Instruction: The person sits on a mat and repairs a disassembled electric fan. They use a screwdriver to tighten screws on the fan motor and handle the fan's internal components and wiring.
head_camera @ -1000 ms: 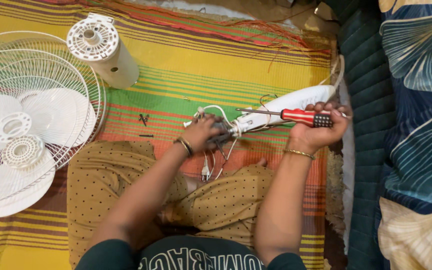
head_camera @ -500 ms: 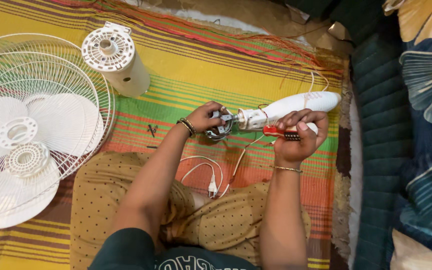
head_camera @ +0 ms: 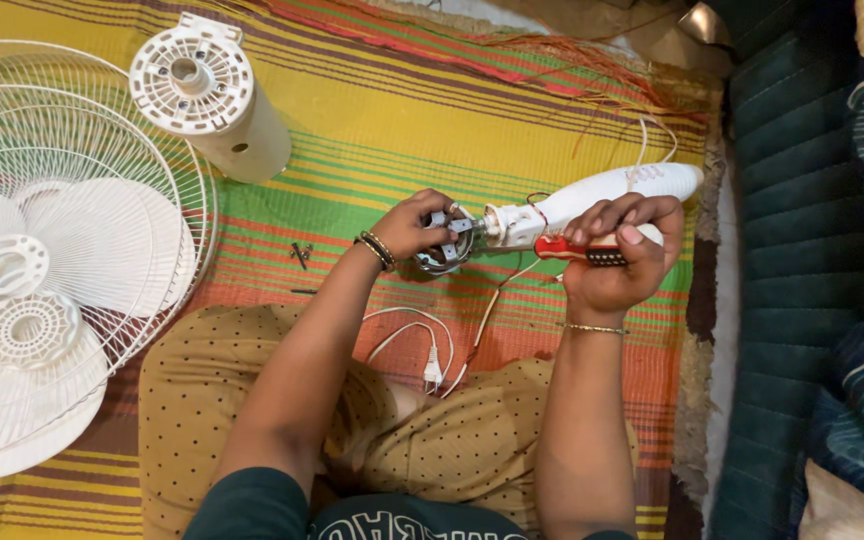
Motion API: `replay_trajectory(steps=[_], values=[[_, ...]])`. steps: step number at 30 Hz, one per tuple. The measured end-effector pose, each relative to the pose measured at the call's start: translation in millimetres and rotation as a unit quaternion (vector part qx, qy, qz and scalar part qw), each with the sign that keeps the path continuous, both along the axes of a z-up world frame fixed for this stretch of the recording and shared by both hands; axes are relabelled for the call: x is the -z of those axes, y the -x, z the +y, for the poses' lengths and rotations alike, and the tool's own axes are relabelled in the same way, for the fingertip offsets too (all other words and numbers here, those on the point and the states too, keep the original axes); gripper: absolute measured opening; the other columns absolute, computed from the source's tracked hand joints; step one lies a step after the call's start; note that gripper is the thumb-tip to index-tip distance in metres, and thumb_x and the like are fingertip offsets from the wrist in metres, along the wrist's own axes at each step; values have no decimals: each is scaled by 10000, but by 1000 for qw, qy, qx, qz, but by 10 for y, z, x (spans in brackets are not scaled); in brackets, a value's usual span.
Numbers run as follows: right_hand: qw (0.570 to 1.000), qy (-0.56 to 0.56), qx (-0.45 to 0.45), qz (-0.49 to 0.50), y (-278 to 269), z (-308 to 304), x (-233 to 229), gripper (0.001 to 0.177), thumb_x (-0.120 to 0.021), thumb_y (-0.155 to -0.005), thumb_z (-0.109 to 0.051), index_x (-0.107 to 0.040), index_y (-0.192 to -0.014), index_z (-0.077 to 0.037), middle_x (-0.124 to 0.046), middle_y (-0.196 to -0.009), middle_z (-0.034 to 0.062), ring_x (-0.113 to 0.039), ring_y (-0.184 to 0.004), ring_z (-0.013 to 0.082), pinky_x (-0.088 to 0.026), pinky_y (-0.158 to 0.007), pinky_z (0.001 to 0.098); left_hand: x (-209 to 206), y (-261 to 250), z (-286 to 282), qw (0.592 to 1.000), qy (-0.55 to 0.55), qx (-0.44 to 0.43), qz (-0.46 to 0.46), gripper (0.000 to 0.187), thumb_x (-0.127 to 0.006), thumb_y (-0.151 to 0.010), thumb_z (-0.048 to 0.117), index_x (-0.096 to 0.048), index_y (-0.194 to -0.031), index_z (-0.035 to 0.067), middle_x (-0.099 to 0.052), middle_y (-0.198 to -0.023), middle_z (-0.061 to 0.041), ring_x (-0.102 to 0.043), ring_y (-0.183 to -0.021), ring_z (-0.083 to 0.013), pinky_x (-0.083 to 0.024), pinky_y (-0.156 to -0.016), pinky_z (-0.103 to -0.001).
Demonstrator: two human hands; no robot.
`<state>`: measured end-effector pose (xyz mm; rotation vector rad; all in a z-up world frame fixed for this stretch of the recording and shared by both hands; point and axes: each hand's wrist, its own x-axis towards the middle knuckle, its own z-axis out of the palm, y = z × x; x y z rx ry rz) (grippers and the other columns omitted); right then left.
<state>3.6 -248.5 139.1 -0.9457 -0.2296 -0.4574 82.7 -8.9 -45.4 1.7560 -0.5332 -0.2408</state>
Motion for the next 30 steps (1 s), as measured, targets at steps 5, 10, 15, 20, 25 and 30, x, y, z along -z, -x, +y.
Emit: replay_trajectory(steps=[5,10,15,20,25,30], values=[[1000,1,-20,-6,-7,1,4,182,-614,-887,-105,-473,-986,-48,-547,-742,134,-558,-609,230,-546,-590,379,-45,22,2,1000,-24,-3,-13,412,-828,-778,269,-723,-1139,99,-674,-1176,-84,-636,-1120,-258,-514,-979,-357],[999,8,-39,-22,-18,2,27,175,-617,-903,-90,-474,-995,-49,-549,-740,138,-568,-612,229,-556,-593,375,-7,2,6,999,-30,7,-29,422,-828,-795,284,-708,-1153,95,-669,-1171,-83,-628,-1143,-264,-510,-986,-363],[999,14,-40,-22,-5,7,9,174,-613,-901,-92,-475,-998,-49,-558,-749,144,-574,-613,232,-562,-597,378,-13,9,7,999,-17,12,-40,418,-823,-799,280,-711,-1157,96,-672,-1183,-82,-630,-1152,-262,-508,-998,-365],[999,12,-40,-19,-12,10,5,179,-618,-905,-97,-475,-999,-48,-553,-749,142,-569,-608,227,-554,-590,374,-84,37,15,1000,-26,4,-14,423,-827,-785,283,-716,-1152,102,-666,-1193,-78,-637,-1142,-254,-513,-988,-362],[999,21,-46,-17,-16,2,11,177,-616,-908,-107,-475,-998,-48,-550,-749,135,-567,-610,225,-554,-594,369,-131,47,15,1000,-28,5,-4,430,-828,-786,295,-715,-1154,104,-665,-1200,-73,-641,-1141,-250,-514,-982,-357],[994,64,-85,-15,-19,1,-9,193,-671,-967,-146,-526,-953,-19,-550,-761,137,-579,-632,217,-555,-626,346,-167,92,41,999,-29,2,-14,477,-842,-826,335,-702,-1218,102,-656,-1262,-82,-619,-1204,-263,-492,-1019,-371]])
